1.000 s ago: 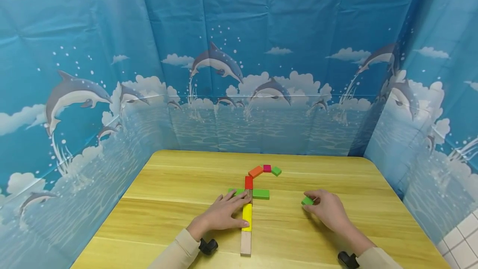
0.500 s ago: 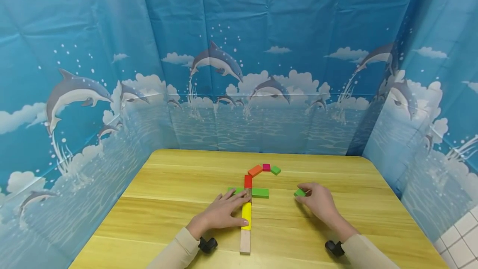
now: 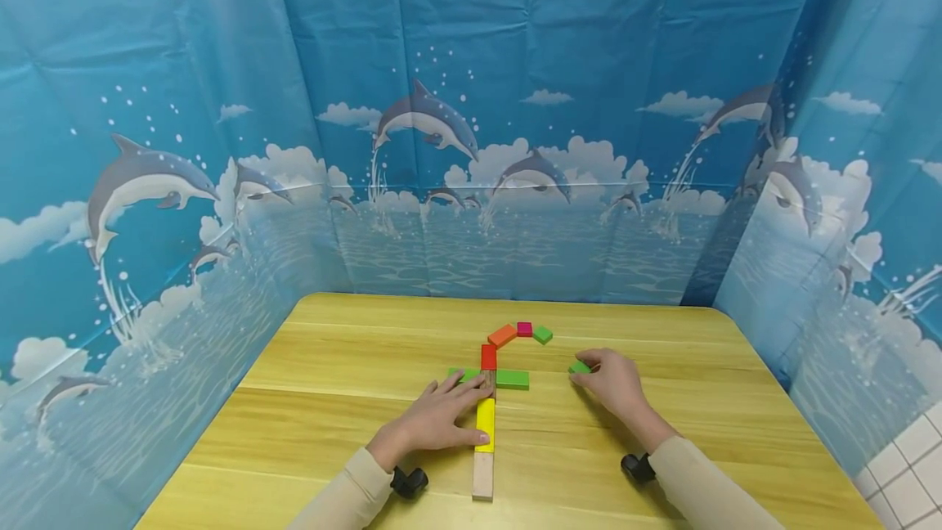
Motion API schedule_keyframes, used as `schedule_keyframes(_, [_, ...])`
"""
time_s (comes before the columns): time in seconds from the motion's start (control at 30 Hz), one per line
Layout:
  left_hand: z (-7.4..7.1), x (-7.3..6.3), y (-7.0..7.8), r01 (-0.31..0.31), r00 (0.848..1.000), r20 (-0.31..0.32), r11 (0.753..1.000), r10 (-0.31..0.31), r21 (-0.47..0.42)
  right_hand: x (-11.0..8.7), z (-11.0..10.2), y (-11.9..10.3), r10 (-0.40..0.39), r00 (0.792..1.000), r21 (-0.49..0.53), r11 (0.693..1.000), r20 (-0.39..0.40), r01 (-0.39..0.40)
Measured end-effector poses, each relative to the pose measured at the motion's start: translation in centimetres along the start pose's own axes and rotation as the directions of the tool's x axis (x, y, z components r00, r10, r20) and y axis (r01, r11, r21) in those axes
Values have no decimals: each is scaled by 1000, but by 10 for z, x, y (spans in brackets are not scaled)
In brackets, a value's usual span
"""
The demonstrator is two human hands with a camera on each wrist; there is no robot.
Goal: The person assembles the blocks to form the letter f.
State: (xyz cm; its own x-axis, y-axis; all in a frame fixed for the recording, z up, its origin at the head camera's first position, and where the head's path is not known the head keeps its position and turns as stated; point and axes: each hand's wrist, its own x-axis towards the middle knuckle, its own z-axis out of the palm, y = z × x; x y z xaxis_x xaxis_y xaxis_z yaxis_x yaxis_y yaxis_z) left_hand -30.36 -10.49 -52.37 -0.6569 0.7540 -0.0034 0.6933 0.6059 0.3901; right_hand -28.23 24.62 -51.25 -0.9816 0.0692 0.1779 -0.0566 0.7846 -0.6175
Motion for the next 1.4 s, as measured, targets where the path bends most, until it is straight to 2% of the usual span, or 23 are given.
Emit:
schedule_keyframes(0.67, [0,0,-1,-4,1000,2,1000,4,-14,36,19,-13,0,1000,2,1000,18,0])
schedule_keyframes(0.93, [1,-1,-2,4,1000,2,1000,-4,17,50,27,-16,36,999,-17,999,13,-36])
schedule_keyframes(1.23, [-3,-2,2,-6,1000,8,1000,7,-10,59,35,-19,92,996,-40,995,4,-92])
schedule_keyframes(1.4, [-3,-1,2,1,1000,11,1000,-1,-17,62,36,-22,98,995,-46,994,-1,-98])
